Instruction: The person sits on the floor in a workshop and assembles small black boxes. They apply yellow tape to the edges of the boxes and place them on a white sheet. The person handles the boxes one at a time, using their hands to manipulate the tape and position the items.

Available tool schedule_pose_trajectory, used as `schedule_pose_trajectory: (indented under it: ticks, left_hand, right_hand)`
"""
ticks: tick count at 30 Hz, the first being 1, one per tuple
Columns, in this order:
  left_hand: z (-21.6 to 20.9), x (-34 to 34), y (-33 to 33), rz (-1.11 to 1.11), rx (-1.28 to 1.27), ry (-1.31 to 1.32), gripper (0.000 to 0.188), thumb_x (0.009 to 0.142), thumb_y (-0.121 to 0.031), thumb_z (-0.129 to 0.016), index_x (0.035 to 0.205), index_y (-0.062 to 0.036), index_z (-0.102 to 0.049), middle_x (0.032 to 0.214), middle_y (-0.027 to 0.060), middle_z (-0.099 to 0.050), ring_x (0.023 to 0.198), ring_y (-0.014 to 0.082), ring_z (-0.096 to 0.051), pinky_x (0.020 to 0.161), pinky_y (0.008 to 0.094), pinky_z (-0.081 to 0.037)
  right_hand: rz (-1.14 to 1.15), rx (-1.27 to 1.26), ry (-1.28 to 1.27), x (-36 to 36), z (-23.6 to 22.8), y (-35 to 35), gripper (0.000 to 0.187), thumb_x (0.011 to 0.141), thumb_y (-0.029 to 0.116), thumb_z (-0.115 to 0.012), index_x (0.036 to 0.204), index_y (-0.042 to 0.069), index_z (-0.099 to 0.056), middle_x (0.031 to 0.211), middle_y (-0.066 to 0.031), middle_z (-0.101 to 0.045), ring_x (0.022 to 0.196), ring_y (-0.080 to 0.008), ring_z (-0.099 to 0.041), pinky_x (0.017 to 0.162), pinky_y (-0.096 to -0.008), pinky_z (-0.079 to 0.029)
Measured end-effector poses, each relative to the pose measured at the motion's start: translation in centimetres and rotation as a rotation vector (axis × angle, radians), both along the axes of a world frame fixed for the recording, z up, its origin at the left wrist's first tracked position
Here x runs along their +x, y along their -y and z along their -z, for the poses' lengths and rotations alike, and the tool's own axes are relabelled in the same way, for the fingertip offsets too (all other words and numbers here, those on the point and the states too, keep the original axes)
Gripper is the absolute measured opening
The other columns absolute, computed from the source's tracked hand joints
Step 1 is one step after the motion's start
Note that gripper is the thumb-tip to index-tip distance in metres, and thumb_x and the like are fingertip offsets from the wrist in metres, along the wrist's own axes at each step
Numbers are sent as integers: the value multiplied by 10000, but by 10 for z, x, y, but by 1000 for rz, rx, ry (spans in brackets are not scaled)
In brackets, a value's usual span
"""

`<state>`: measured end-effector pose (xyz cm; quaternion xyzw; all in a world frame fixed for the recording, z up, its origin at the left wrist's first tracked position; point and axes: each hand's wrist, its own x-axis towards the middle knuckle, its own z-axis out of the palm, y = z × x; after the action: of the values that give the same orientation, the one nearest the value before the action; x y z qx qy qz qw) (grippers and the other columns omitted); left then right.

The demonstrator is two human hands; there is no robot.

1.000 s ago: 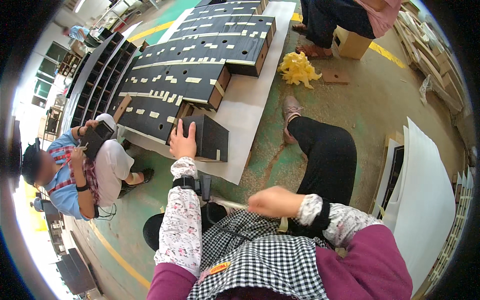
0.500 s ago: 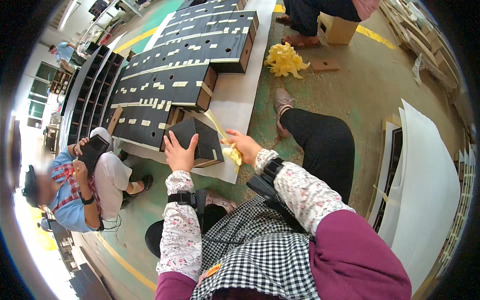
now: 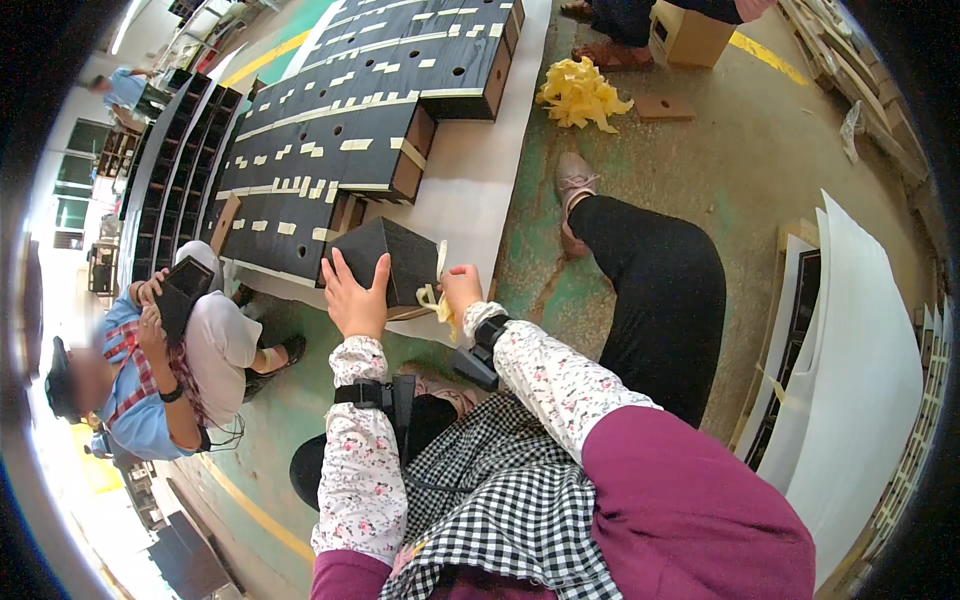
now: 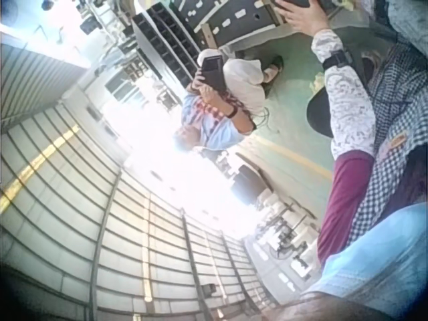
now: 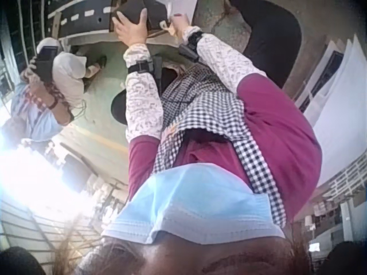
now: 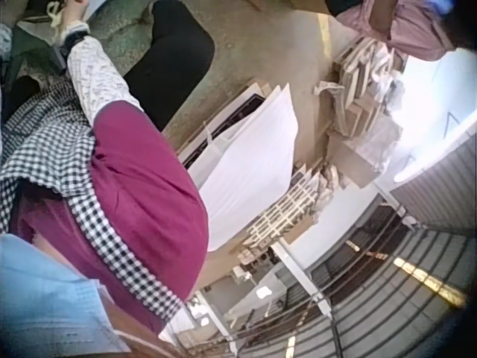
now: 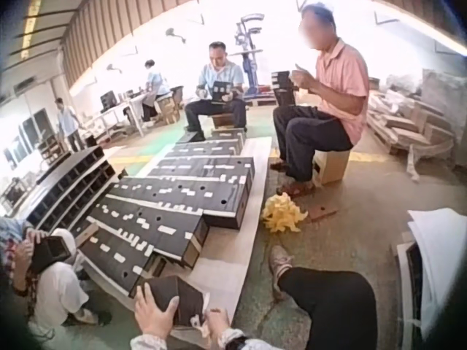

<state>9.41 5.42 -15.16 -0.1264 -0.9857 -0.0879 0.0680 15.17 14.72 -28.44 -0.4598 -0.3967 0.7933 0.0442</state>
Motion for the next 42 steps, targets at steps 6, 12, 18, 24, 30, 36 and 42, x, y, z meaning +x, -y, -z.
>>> schedule_pose_trajectory:
  ticks: [6, 12, 18, 24, 30, 36, 42]
  left_hand:
    - [1, -1, 2, -3, 7, 4, 867, 769, -683, -437, 1381, -97, -252, 1401, 193, -261, 1205, 380, -358, 960, 470, -330]
    - [5, -1, 4, -5, 24, -21, 865, 760, -680, -457, 1375, -101, -270, 1393, 190, -279, 1197, 368, -370, 950, 478, -336]
    - [0, 0, 1, -14, 13, 0, 867, 763, -688, -439, 1376, -98, -268, 1398, 188, -272, 1218, 363, -352, 964, 467, -328]
    - [-1, 1, -1, -29, 16, 9, 878, 755, -696, -442, 1375, -98, -273, 1397, 185, -272, 1231, 358, -340, 962, 472, -332]
    - [-3, 1, 0, -41, 20, 22, 886, 750, -700, -443, 1375, -96, -273, 1394, 186, -276, 1239, 357, -330, 959, 477, -336]
    - [1, 2, -5, -96, 44, 14, 908, 737, -718, -437, 1374, -92, -272, 1399, 188, -264, 1205, 362, -361, 952, 486, -330]
    - [3, 2, -16, -159, 36, 28, 884, 736, -718, -442, 1369, -120, -289, 1397, 189, -260, 1189, 366, -374, 932, 485, -351]
  right_hand:
    - [-269, 763, -163, 20, -15, 17, 211, 878, 143, -440, 1033, 37, -536, 930, -198, -580, 891, -367, -548, 772, -412, -448]
    - [-506, 983, -55, 30, -38, 14, 267, 880, 189, -441, 1098, 81, -550, 835, -191, -555, 808, -371, -568, 716, -440, -465]
    - [-662, 1041, -124, 51, -37, 2, 236, 862, 235, -477, 984, 89, -616, 809, -172, -554, 770, -366, -573, 702, -443, -466]
    - [-526, 690, -128, 47, -20, -17, 277, 842, 244, -491, 956, 47, -648, 825, -188, -634, 774, -337, -603, 691, -378, -466]
    - [-826, 840, -136, 74, -56, -13, 259, 821, 242, -492, 872, 44, -651, 741, -184, -615, 699, -361, -595, 640, -414, -469]
    - [-928, 755, -326, 102, -87, -16, 238, 814, 244, -528, 876, 42, -638, 816, -178, -625, 764, -328, -605, 691, -380, -478]
    - [-1169, 1060, -414, 123, -90, 15, 176, 796, 214, -528, 869, 104, -644, 789, -118, -597, 759, -309, -597, 677, -405, -483]
